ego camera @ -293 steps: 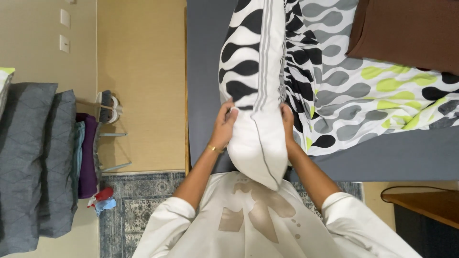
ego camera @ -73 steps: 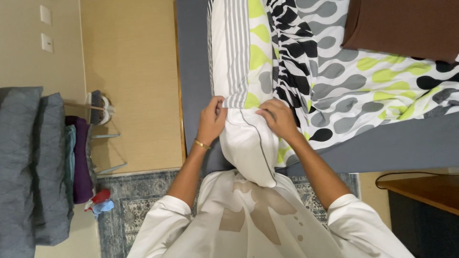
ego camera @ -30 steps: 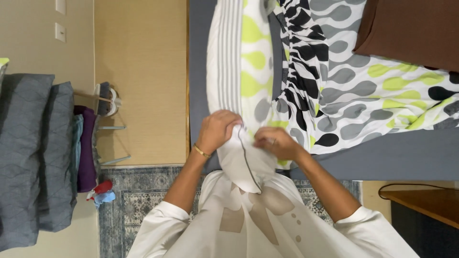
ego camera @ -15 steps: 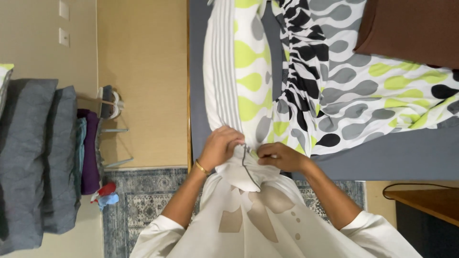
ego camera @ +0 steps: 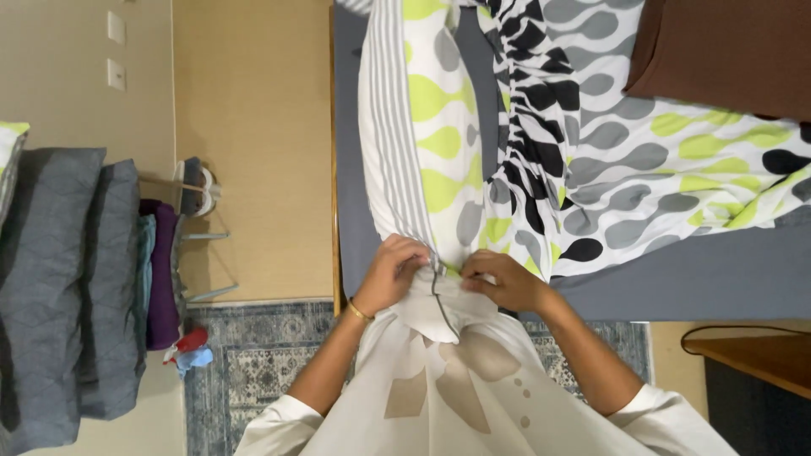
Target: The person inserts a white pillow into a patterned pillowcase on a bed. They repeatedly pull the fabric over the pillow, tuck the corners, and smooth the surface to fit the case properly.
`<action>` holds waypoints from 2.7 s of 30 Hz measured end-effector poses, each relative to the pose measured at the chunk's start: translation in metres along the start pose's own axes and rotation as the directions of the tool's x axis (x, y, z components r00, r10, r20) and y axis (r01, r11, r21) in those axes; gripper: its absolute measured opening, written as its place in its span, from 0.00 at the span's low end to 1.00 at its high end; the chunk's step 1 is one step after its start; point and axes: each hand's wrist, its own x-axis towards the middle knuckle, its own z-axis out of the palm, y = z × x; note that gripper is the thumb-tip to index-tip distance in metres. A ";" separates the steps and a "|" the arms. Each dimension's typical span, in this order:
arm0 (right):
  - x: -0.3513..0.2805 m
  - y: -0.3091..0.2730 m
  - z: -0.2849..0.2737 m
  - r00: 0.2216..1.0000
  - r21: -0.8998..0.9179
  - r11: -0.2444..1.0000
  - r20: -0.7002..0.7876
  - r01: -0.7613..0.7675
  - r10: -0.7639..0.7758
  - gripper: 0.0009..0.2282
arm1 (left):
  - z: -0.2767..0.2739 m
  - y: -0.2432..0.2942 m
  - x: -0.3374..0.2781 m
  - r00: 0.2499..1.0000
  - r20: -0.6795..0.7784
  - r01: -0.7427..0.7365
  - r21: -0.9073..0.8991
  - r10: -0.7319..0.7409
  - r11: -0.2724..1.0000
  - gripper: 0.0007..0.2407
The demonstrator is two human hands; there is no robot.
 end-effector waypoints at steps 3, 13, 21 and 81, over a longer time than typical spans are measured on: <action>0.009 0.027 -0.007 0.978 -0.167 0.986 -0.204 0.012 -0.046 0.14 | 0.011 -0.030 0.002 0.986 -0.164 0.004 -0.139 -0.027 0.990 0.02; 0.055 0.118 0.043 0.845 -0.256 0.962 -0.532 -0.098 -0.056 0.10 | 0.011 -0.098 0.029 0.670 -0.279 0.180 -0.838 -0.687 0.516 0.29; 0.159 -0.014 0.022 0.592 -0.274 0.934 -0.723 0.230 -0.357 0.10 | -0.014 -0.177 0.084 0.679 -0.189 0.216 -0.872 -0.709 0.439 0.33; 0.006 0.107 -0.041 0.879 -0.372 0.798 -0.153 -0.474 0.451 0.09 | 0.005 -0.167 0.018 0.953 -0.065 0.302 0.114 -0.296 0.946 0.07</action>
